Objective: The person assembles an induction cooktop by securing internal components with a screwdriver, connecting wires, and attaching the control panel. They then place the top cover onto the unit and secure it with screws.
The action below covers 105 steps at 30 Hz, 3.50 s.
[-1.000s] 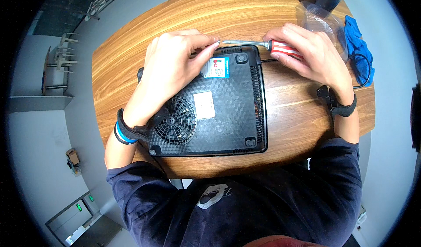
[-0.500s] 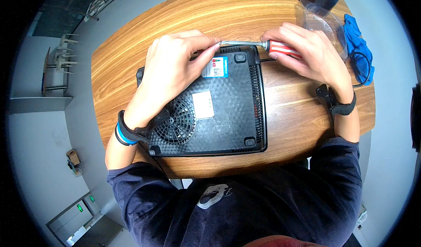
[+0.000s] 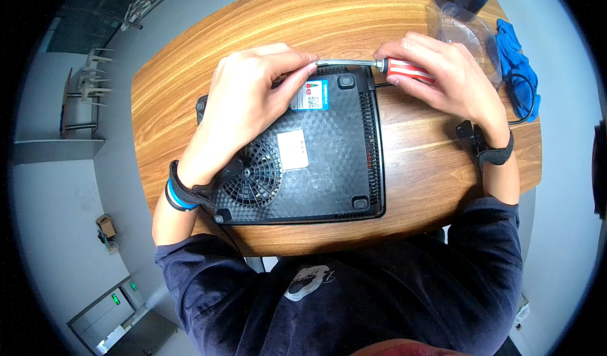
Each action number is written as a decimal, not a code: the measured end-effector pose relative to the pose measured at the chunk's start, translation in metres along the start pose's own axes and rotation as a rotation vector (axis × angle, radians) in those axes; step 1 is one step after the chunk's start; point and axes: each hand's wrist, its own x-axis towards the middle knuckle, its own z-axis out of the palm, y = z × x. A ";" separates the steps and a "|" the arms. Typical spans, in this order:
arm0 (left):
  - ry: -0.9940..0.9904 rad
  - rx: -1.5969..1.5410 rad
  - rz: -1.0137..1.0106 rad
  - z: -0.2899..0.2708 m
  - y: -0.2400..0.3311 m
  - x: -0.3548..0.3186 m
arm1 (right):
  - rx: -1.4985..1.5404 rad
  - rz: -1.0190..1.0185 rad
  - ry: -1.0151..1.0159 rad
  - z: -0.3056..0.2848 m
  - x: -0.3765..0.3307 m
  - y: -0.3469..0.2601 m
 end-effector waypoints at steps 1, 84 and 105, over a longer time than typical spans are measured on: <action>0.014 0.024 0.027 0.001 0.000 -0.001 | -0.005 0.003 -0.002 0.000 0.001 -0.002; -0.649 0.309 0.093 0.003 0.016 -0.045 | -0.164 -0.083 -0.450 -0.075 0.091 -0.033; -0.576 0.270 0.127 0.008 0.007 -0.051 | -0.232 -0.061 -0.327 -0.064 0.086 -0.052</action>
